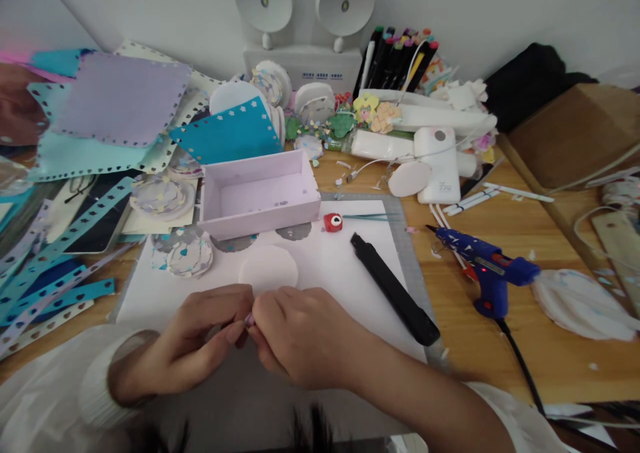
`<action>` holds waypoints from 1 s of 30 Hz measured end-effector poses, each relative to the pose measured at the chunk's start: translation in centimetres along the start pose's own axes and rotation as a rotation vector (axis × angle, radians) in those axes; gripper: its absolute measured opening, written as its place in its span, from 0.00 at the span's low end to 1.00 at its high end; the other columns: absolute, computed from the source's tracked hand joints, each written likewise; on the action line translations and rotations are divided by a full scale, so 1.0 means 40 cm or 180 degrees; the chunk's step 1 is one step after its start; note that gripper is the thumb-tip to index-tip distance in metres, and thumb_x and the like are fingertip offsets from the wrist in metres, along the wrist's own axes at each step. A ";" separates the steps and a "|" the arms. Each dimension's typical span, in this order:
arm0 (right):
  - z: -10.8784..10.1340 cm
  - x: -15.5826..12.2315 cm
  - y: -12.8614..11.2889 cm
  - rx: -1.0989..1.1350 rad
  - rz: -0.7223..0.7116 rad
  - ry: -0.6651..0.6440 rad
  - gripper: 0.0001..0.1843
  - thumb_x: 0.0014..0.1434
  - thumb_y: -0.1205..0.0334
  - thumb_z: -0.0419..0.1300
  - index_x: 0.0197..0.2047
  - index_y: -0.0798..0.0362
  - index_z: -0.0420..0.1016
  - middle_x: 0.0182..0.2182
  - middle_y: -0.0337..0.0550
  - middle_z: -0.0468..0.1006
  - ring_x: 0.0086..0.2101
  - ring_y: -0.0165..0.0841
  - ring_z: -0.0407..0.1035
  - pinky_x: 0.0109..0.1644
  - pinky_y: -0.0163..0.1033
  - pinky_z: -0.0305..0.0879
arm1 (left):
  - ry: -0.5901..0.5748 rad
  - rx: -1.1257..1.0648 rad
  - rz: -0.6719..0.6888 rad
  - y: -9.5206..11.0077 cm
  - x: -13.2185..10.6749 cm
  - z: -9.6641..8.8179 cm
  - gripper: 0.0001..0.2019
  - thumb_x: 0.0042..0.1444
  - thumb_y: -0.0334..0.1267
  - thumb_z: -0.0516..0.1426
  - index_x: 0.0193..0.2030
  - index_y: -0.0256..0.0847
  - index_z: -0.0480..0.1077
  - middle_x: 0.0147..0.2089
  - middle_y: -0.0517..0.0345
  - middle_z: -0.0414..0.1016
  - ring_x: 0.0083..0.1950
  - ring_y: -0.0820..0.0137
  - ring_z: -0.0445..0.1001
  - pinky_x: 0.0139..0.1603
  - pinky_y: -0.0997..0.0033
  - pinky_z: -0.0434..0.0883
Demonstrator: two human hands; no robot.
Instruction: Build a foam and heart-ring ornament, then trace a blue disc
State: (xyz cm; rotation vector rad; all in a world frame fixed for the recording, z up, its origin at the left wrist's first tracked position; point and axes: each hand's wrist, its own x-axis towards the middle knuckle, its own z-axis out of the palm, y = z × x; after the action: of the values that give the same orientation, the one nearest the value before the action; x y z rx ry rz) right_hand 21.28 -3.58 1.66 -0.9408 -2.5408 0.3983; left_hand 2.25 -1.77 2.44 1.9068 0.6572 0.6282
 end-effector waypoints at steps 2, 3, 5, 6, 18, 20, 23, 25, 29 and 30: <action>0.002 -0.001 0.001 -0.0057 -0.0051 -0.0018 0.18 0.68 0.66 0.38 0.31 0.53 0.64 0.22 0.40 0.69 0.23 0.32 0.61 0.24 0.39 0.51 | -0.0062 0.0078 0.0082 -0.002 0.003 -0.002 0.11 0.60 0.29 0.45 0.27 0.40 0.57 0.25 0.61 0.61 0.28 0.74 0.60 0.28 0.74 0.58; 0.002 -0.002 0.002 -0.0081 -0.0081 -0.0025 0.17 0.67 0.66 0.39 0.31 0.53 0.64 0.23 0.41 0.69 0.23 0.32 0.61 0.24 0.40 0.52 | -0.0091 0.0106 0.0124 -0.003 0.003 -0.003 0.11 0.60 0.29 0.45 0.26 0.40 0.57 0.25 0.61 0.61 0.28 0.74 0.60 0.28 0.74 0.58; 0.004 -0.003 0.002 -0.0126 -0.0141 -0.0038 0.17 0.67 0.66 0.40 0.31 0.54 0.65 0.23 0.41 0.70 0.24 0.33 0.62 0.25 0.40 0.52 | -0.0107 0.0168 0.0195 -0.005 0.002 -0.004 0.10 0.59 0.28 0.45 0.26 0.41 0.56 0.25 0.61 0.61 0.28 0.74 0.60 0.28 0.74 0.58; 0.004 -0.004 0.003 -0.0149 -0.0165 -0.0044 0.17 0.67 0.66 0.40 0.31 0.54 0.65 0.24 0.41 0.70 0.24 0.33 0.62 0.25 0.40 0.52 | -0.0110 0.0208 0.0213 -0.006 0.001 -0.004 0.10 0.59 0.27 0.46 0.27 0.41 0.55 0.25 0.61 0.60 0.28 0.74 0.60 0.28 0.74 0.57; 0.008 -0.005 0.004 -0.0330 -0.0262 -0.0110 0.11 0.65 0.68 0.46 0.32 0.54 0.64 0.25 0.43 0.69 0.28 0.35 0.61 0.26 0.40 0.52 | 0.0028 0.0105 -0.0070 -0.016 -0.010 0.016 0.10 0.55 0.24 0.48 0.26 0.40 0.54 0.25 0.65 0.58 0.27 0.77 0.57 0.28 0.77 0.55; 0.012 -0.005 0.004 -0.0296 -0.0252 -0.0065 0.12 0.65 0.68 0.45 0.31 0.53 0.64 0.25 0.43 0.69 0.28 0.35 0.61 0.26 0.40 0.52 | 0.0077 0.0003 -0.0232 -0.015 -0.014 0.020 0.10 0.55 0.25 0.48 0.26 0.40 0.54 0.25 0.65 0.58 0.27 0.77 0.57 0.28 0.77 0.55; 0.017 -0.003 0.006 -0.0283 -0.0225 0.0010 0.12 0.66 0.68 0.44 0.31 0.53 0.63 0.26 0.43 0.68 0.28 0.36 0.60 0.26 0.40 0.52 | 0.0143 -0.0095 -0.0485 -0.009 -0.014 0.022 0.10 0.55 0.27 0.48 0.25 0.40 0.54 0.24 0.65 0.58 0.26 0.77 0.56 0.27 0.76 0.55; 0.020 -0.001 0.008 -0.0264 -0.0221 0.0034 0.12 0.65 0.69 0.44 0.32 0.54 0.63 0.26 0.43 0.68 0.29 0.36 0.60 0.27 0.40 0.53 | 0.0171 -0.0254 -0.0657 -0.004 -0.009 0.022 0.10 0.55 0.30 0.48 0.24 0.40 0.54 0.23 0.64 0.57 0.26 0.76 0.56 0.26 0.75 0.55; 0.024 0.000 0.009 -0.0184 -0.0237 0.0034 0.12 0.65 0.69 0.44 0.32 0.54 0.64 0.27 0.44 0.67 0.29 0.35 0.59 0.27 0.39 0.53 | 0.0095 -0.0888 -0.1111 0.001 0.001 0.019 0.12 0.55 0.36 0.48 0.22 0.40 0.54 0.21 0.64 0.56 0.26 0.75 0.56 0.26 0.74 0.56; 0.024 0.000 0.009 -0.0174 -0.0238 0.0039 0.13 0.65 0.69 0.43 0.31 0.54 0.64 0.26 0.44 0.67 0.29 0.35 0.59 0.27 0.39 0.52 | 0.0076 -0.1054 -0.1224 0.000 0.002 0.020 0.12 0.54 0.37 0.49 0.21 0.40 0.54 0.21 0.64 0.55 0.26 0.76 0.55 0.25 0.74 0.55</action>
State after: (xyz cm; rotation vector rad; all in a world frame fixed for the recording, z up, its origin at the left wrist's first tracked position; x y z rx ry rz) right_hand 21.04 -3.45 0.65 -0.8619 -2.5785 0.3013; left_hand 2.85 -2.21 2.16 1.4201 0.8515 0.4781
